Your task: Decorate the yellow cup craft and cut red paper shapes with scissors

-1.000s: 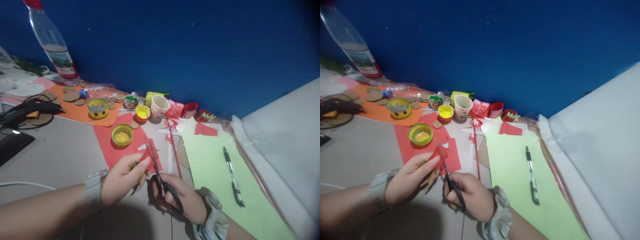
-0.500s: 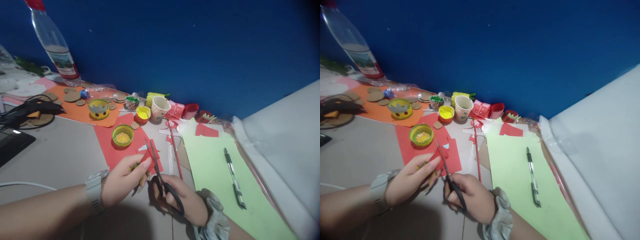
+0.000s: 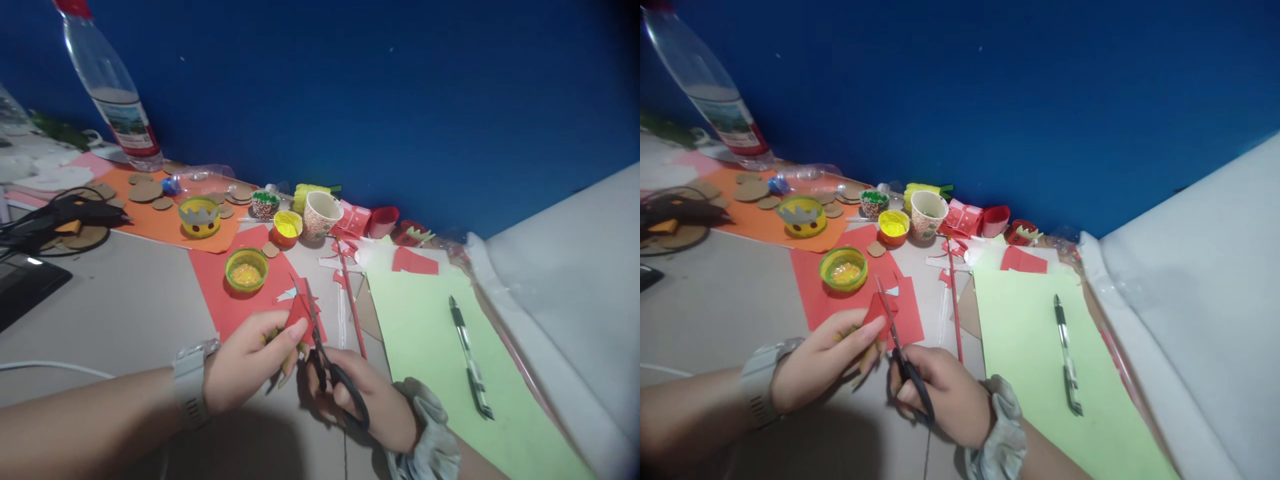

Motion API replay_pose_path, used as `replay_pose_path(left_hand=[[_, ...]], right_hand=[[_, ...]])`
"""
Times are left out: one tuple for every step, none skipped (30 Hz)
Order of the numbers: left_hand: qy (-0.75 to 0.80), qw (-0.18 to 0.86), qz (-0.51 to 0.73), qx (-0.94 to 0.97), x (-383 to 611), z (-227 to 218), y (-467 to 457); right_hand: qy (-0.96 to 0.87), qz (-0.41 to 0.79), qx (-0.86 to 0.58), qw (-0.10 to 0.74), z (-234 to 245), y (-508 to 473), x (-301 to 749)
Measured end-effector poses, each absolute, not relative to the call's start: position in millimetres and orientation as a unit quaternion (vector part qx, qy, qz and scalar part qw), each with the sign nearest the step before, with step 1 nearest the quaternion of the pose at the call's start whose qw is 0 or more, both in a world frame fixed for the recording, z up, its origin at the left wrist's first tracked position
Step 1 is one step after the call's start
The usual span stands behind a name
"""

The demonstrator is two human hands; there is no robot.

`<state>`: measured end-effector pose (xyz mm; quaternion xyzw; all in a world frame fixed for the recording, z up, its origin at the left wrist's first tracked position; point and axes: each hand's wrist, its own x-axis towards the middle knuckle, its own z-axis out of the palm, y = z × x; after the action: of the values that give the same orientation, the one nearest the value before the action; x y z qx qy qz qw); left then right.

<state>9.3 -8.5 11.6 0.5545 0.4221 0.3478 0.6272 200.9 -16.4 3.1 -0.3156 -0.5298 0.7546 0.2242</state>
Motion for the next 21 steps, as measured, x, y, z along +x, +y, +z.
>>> replay_pose_path(left_hand=[[0.420, 0.627, 0.347, 0.557, 9.5, 11.8, -8.1], [0.418, 0.626, 0.346, 0.560, 9.5, 12.1, -7.7], [0.417, 0.625, 0.344, 0.563, 9.6, 12.2, -7.3], [0.417, 0.623, 0.343, 0.566, 9.6, 12.2, -7.0], [0.418, 0.621, 0.344, 0.567, 9.7, 12.1, -6.7], [0.419, 0.620, 0.345, 0.567, 9.7, 11.9, -6.7], [0.421, 0.620, 0.345, 0.565, 9.8, 11.5, -6.8], [0.423, 0.622, 0.346, 0.561, 9.9, 11.2, -7.0], [0.425, 0.625, 0.346, 0.556, 9.9, 10.9, -7.4], [0.425, 0.629, 0.344, 0.552, 10.0, 10.7, -7.7], [0.424, 0.633, 0.343, 0.550, 9.9, 10.7, -8.2], [0.421, 0.636, 0.343, 0.548, 9.8, 10.9, -8.5], [0.418, 0.638, 0.342, 0.548, 9.7, 11.2, -8.9], [0.414, 0.640, 0.344, 0.548, 9.5, 11.5, -9.1], [0.411, 0.640, 0.346, 0.549, 9.3, 11.8, -9.3], [0.411, 0.639, 0.348, 0.549, 9.1, 12.1, -9.5], [0.412, 0.638, 0.349, 0.549, 8.9, 12.2, -9.6], [0.415, 0.638, 0.350, 0.547, 8.9, 12.3, -9.6], [0.417, 0.638, 0.350, 0.544, 9.1, 12.2, -9.6], [0.420, 0.642, 0.351, 0.538, 9.3, 12.1, -9.6], [0.421, 0.646, 0.353, 0.530, 9.7, 11.9, -9.5]], right_hand=[[-0.530, 0.754, -0.316, 0.225, 3.1, -16.6, 201.0], [-0.530, 0.754, -0.317, 0.225, 3.2, -16.7, 201.2], [-0.531, 0.753, -0.318, 0.223, 3.1, -16.7, 201.5], [-0.531, 0.753, -0.320, 0.219, 3.1, -16.6, 201.7], [-0.533, 0.752, -0.321, 0.216, 3.0, -16.5, 201.8], [-0.533, 0.752, -0.322, 0.216, 2.8, -16.4, 201.9], [-0.532, 0.753, -0.321, 0.217, 2.7, -16.3, 202.0], [-0.530, 0.754, -0.321, 0.217, 2.5, -16.2, 202.0], [-0.528, 0.756, -0.321, 0.218, 2.3, -16.1, 201.9], [-0.527, 0.757, -0.321, 0.217, 2.0, -15.9, 201.9], [-0.527, 0.756, -0.322, 0.216, 1.6, -15.7, 201.9], [-0.529, 0.756, -0.321, 0.214, 1.2, -15.5, 201.9], [-0.533, 0.754, -0.319, 0.213, 0.7, -15.3, 201.9], [-0.535, 0.753, -0.317, 0.214, 0.3, -15.1, 202.0], [-0.537, 0.752, -0.315, 0.216, 0.1, -15.0, 202.0], [-0.539, 0.752, -0.313, 0.216, 0.0, -14.9, 202.0], [-0.541, 0.751, -0.311, 0.216, 0.2, -14.8, 202.0], [-0.542, 0.751, -0.310, 0.215, 0.6, -14.9, 201.9], [-0.542, 0.751, -0.311, 0.215, 1.1, -14.9, 201.9], [-0.542, 0.750, -0.311, 0.216, 1.7, -15.0, 201.8], [-0.542, 0.749, -0.313, 0.216, 2.3, -15.1, 201.7]])
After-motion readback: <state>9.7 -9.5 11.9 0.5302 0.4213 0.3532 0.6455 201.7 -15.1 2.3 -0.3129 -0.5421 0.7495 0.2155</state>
